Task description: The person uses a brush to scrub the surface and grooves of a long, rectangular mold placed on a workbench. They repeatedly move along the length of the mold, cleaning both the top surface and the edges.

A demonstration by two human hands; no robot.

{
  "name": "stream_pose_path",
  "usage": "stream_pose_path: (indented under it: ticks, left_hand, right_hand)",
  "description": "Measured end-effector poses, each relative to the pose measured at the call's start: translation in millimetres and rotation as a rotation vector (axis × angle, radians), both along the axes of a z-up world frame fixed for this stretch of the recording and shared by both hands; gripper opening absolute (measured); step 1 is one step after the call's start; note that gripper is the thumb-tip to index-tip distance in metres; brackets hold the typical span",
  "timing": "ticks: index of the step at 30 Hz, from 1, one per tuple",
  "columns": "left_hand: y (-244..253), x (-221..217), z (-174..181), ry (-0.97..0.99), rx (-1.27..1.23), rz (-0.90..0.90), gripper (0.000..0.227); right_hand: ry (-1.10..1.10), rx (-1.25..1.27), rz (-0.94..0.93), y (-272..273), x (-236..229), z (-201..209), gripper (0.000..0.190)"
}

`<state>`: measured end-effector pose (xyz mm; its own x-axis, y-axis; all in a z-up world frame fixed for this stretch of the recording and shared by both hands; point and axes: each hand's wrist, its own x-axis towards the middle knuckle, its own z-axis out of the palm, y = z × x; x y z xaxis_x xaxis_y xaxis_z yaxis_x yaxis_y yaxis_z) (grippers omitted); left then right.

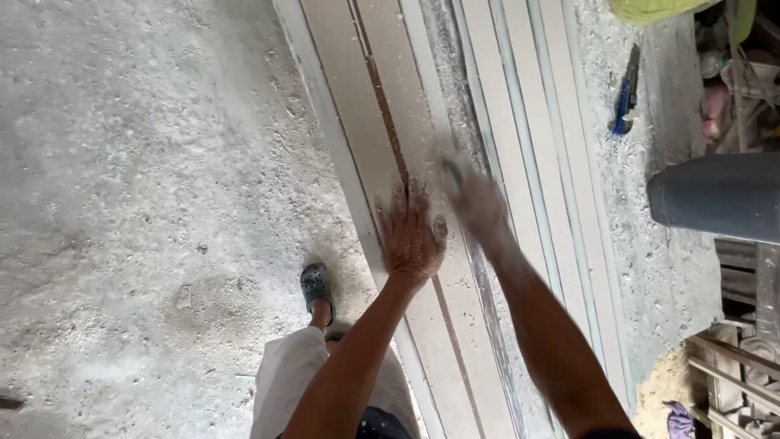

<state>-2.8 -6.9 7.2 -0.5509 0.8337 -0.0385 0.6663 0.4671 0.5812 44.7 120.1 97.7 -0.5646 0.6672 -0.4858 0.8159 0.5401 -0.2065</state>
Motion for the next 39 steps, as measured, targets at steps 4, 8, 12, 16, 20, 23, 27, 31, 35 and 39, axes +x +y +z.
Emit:
stream_pose_path:
  ticks: [4, 8, 12, 16, 20, 23, 27, 31, 35, 39]
  left_hand:
    - [0, -5, 13, -0.025, -0.155, -0.053, 0.071]
    - [1, 7, -4, -0.012, -0.004, -0.028, 0.072]
    - [0, 1, 7, -0.062, -0.081, -0.071, 0.072]
    - [-2, -1, 13, -0.148, 0.034, 0.01, 0.074]
    - [-2, 2, -1, -0.003, 0.035, 0.007, 0.08]
    - [-4, 4, 6, -0.092, -0.072, -0.037, 0.077]
    - [1, 0, 11, -0.074, -0.101, -0.064, 0.075]
    - [-2, -6, 17, -0.096, 0.087, -0.01, 0.069]
    - [-3, -1, 10, -0.15, -0.019, -0.062, 0.07]
    - [2, -9, 25, -0.092, -0.052, -0.088, 0.073]
  right_hand:
    - [-0.035, -0.079, -0.169, 10, 31, -36, 0.041]
    - [0.088, 0.046, -0.135, -77, 103, 8, 0.052]
    - [0.047, -0.095, -0.145, -17, 24, -6, 0.05]
    - [0.247, -0.064, -0.067, 16, -50, 2, 0.059]
    - [0.303, -0.049, -0.162, -36, 13, 10, 0.058]
    - [0.359, 0.069, -0.041, -72, 120, -32, 0.041]
    - [0.07, -0.06, -0.071, 41, -25, -20, 0.045]
    - [0.126, -0.067, -0.14, 105, -101, -36, 0.039]
    - [-0.031, -0.075, -0.206, 49, -20, -29, 0.064]
    - [0.145, -0.05, -0.199, -14, 64, -22, 0.048]
